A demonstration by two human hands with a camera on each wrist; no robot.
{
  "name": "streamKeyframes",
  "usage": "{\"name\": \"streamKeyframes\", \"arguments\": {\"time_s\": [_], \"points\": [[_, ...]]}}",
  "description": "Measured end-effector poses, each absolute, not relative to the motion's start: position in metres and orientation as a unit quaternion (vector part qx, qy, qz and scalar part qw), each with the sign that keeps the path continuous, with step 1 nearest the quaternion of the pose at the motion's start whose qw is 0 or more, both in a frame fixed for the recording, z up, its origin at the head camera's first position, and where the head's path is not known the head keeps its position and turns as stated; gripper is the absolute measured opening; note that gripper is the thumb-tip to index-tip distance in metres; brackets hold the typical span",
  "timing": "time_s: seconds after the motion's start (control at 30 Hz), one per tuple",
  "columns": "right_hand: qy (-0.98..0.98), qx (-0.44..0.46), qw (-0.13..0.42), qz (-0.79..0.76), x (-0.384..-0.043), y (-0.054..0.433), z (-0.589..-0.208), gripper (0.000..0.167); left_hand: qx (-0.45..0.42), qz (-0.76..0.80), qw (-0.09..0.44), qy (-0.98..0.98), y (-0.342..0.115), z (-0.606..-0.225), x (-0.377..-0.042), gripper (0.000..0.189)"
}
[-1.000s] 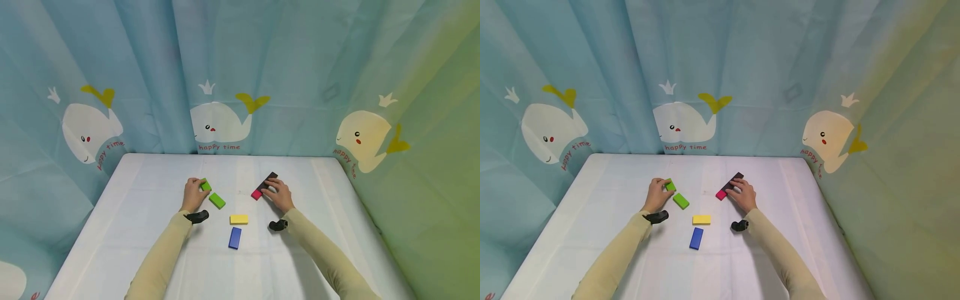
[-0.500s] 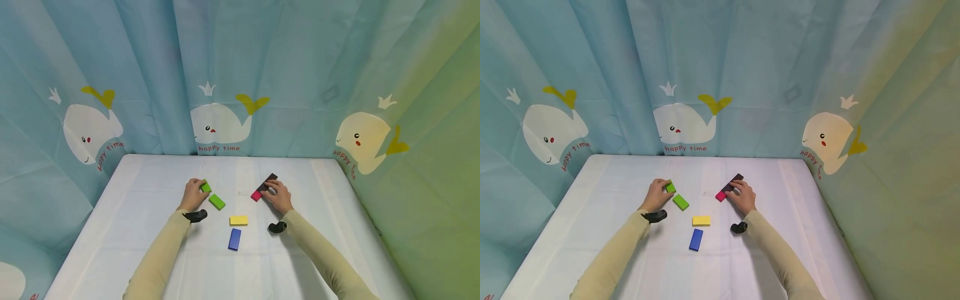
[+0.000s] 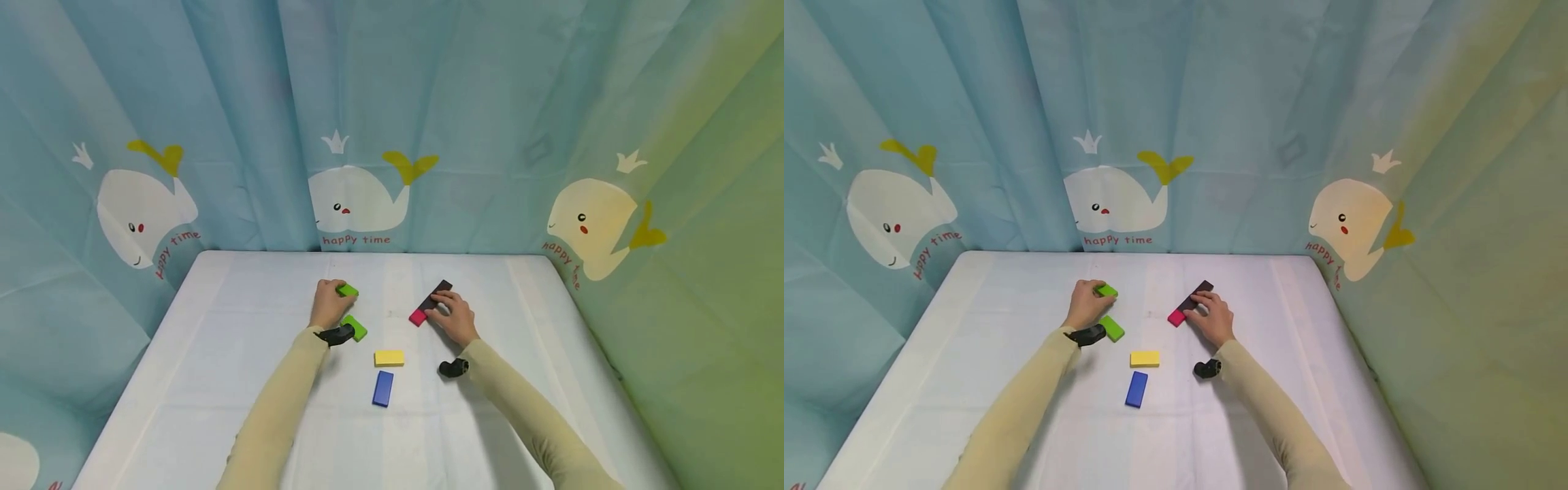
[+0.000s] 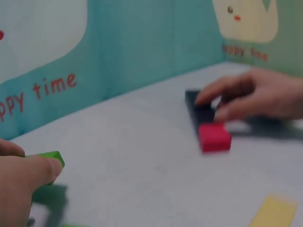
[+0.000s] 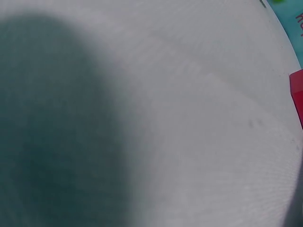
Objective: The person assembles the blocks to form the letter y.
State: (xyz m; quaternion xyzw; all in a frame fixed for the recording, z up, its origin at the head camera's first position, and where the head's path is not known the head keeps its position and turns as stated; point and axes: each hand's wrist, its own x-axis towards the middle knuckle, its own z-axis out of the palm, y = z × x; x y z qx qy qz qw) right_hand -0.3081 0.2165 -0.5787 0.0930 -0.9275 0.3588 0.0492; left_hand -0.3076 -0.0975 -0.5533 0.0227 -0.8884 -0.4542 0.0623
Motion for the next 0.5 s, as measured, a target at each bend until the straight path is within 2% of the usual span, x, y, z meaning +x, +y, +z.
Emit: {"name": "streamKeyframes", "arguments": {"time_s": [0.2, 0.4, 0.5], "points": [[-0.930, 0.090, 0.038, 0.355, -0.306, 0.218, -0.578, 0.050, 0.039, -0.522, 0.052, -0.851, -0.066, -0.551, -0.317, 0.045], [-0.926, 0.100, 0.051, 0.360, -0.306, 0.219, -0.577, 0.050, 0.049, -0.461, 0.042, -0.885, -0.044, -0.553, -0.316, 0.040], [-0.924, 0.104, 0.056, 0.364, -0.307, 0.220, -0.576, 0.050, 0.062, -0.446, 0.059, -0.891, -0.037, -0.555, -0.315, 0.034]]}}
